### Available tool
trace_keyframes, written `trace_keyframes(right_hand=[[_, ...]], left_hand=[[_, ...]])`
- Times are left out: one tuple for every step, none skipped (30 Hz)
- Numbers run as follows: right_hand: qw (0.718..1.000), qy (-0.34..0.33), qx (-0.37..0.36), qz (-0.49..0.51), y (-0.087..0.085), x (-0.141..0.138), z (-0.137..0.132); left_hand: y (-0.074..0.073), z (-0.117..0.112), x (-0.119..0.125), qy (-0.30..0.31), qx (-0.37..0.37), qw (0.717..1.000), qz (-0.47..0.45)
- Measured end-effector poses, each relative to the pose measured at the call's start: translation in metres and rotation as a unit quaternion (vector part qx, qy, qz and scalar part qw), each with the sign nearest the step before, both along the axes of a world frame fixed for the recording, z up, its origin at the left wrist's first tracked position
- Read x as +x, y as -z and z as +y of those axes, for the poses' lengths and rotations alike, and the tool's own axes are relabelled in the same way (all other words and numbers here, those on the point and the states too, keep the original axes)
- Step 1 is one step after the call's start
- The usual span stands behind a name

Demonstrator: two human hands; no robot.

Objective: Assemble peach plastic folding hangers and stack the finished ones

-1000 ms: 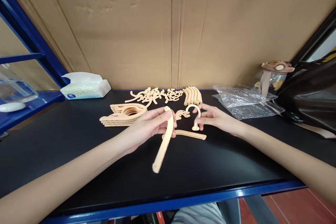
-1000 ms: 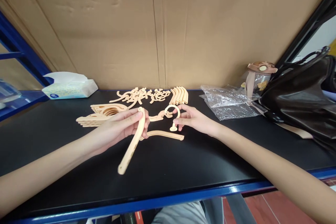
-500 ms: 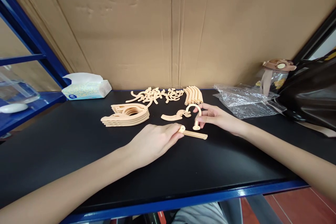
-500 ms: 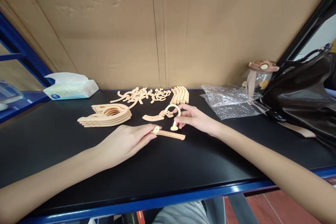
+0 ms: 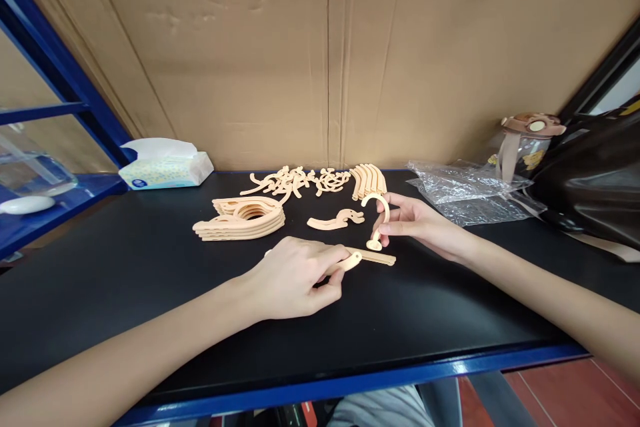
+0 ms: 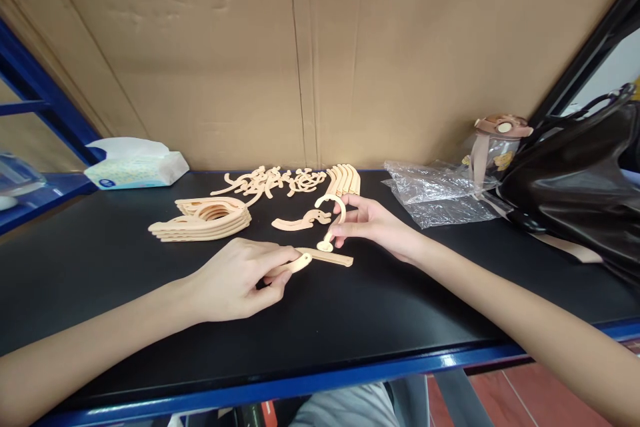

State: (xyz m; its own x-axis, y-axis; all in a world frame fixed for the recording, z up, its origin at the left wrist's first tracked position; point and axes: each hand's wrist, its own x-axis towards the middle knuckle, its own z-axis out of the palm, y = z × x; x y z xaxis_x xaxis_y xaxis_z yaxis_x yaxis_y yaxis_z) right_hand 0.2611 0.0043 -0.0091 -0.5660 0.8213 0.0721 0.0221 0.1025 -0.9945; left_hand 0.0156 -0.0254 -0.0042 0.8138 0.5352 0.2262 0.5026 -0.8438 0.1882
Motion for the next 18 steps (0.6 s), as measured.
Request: trace_keyframes(right_hand=[[1.000, -0.002, 0.000, 0.003, -0.0001, 0.0000, -0.0001], [1.000, -0.003, 0.001, 0.006, -0.0001, 0.0000, -0.0003], [1.000, -0.005, 0.000, 0.008, 0.0001, -0.0002, -0.0004], [1.000, -0.007, -0.001, 0.009, 0.0003, -0.0003, -0.0005], [1.000, -0.008, -0.002, 0.010, 0.0008, -0.0005, -0.0005], [1.000, -0.009, -0.004, 0.011, 0.0014, -0.0006, -0.0004], [1.000, -0.009, -0.006, 0.012, 0.0021, -0.0008, -0.0003], [1.000, -0.011, -0.007, 0.014, 0.0030, -0.0010, 0.0000], [1.000, -0.014, -0.009, 0.016, 0.0038, -0.0011, 0.0003], [1.000, -0.017, -0.011, 0.019, 0.0045, -0.0014, 0.0005], [0.999, -0.022, -0.012, 0.022, 0.0052, -0.0016, 0.0007], [0.999, -0.027, -0.015, 0.026, 0.0057, -0.0019, 0.0007], [0.999, -0.030, -0.018, 0.030, 0.0060, -0.0023, 0.0006], [0.999, -0.032, -0.022, 0.035, 0.0063, -0.0027, 0.0004], [0.998, -0.033, -0.026, 0.038, 0.0065, -0.0031, 0.0002], [0.998, -0.031, -0.030, 0.041, 0.0067, -0.0035, -0.0002], [0.998, -0.029, -0.033, 0.044, 0.0069, -0.0040, -0.0005], [0.998, -0.026, -0.036, 0.045, 0.0072, -0.0045, -0.0009]], left_hand=[[0.0003, 0.0001, 0.0002, 0.000, 0.009, 1.000, -0.005], [0.0008, 0.0003, 0.0004, 0.000, 0.020, 1.000, -0.011], [0.0013, 0.0008, 0.0004, 0.000, 0.030, 0.999, -0.015], [0.0019, 0.0014, 0.0003, -0.001, 0.038, 0.999, -0.017], [0.0026, 0.0021, 0.0000, -0.002, 0.042, 0.999, -0.018], [0.0033, 0.0028, -0.0003, -0.002, 0.042, 0.999, -0.017], [0.0041, 0.0035, -0.0007, -0.001, 0.040, 0.999, -0.017], [0.0048, 0.0042, -0.0010, -0.002, 0.035, 0.999, -0.017], [0.0054, 0.0047, -0.0013, -0.003, 0.031, 0.999, -0.018], [0.0059, 0.0050, -0.0016, -0.004, 0.027, 0.999, -0.017], [0.0061, 0.0052, -0.0016, -0.005, 0.026, 1.000, -0.015], [0.0060, 0.0053, -0.0016, -0.006, 0.026, 1.000, -0.012], [0.0058, 0.0054, -0.0016, -0.006, 0.026, 1.000, -0.011], [0.0053, 0.0054, -0.0014, -0.004, 0.024, 1.000, -0.011], [0.0048, 0.0054, -0.0012, -0.002, 0.022, 1.000, -0.012], [0.0044, 0.0054, -0.0010, 0.000, 0.018, 1.000, -0.013], [0.0041, 0.0054, -0.0007, 0.002, 0.014, 1.000, -0.015], [0.0040, 0.0053, -0.0004, 0.005, 0.010, 1.000, -0.015]])
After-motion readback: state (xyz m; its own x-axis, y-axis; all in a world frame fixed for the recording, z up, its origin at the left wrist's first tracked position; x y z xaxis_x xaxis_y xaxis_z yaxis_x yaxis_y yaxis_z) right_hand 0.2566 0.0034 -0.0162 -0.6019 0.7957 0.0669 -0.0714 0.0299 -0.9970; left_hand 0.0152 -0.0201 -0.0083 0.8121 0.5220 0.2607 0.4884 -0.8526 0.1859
